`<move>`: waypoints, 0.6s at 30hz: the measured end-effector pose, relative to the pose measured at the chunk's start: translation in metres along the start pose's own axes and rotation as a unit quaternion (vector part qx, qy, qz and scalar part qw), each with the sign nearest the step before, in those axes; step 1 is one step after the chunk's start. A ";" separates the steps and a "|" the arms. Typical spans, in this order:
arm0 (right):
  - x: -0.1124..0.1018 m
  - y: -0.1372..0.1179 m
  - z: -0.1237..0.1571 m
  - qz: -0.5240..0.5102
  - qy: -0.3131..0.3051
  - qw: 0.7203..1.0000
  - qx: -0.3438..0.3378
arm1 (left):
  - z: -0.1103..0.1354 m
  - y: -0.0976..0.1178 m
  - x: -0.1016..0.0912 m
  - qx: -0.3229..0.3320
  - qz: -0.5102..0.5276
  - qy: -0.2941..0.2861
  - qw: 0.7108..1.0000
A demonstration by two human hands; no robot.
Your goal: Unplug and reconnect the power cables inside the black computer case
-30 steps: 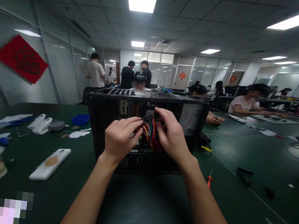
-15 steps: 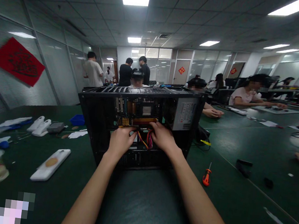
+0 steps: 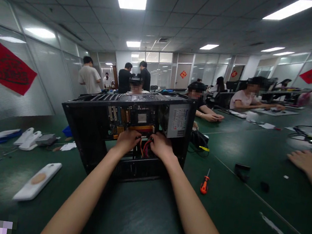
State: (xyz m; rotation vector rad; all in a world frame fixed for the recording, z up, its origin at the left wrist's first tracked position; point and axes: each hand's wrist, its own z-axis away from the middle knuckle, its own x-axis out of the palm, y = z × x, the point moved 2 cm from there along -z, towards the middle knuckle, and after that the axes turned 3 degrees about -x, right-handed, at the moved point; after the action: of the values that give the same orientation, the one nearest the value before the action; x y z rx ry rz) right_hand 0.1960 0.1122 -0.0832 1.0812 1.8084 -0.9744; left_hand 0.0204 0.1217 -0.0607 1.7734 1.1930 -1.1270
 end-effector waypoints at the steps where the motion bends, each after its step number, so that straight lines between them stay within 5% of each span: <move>1: 0.000 0.000 0.000 -0.002 0.003 1.000 -0.003 | -0.003 0.000 0.003 0.014 0.001 -0.004 1.000; 7: 0.004 0.000 -0.002 -0.021 0.004 1.000 -0.012 | -0.002 -0.015 0.018 -0.041 0.075 0.029 0.996; 18: 0.006 0.000 -0.003 -0.020 -0.028 0.999 -0.019 | 0.004 -0.006 0.014 -0.068 -0.014 0.031 0.997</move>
State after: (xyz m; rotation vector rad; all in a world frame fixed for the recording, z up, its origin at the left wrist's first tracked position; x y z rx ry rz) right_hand 0.1939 0.1167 -0.0872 0.9883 1.8021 -0.9794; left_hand 0.0159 0.1243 -0.0753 1.7037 1.3027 -0.9890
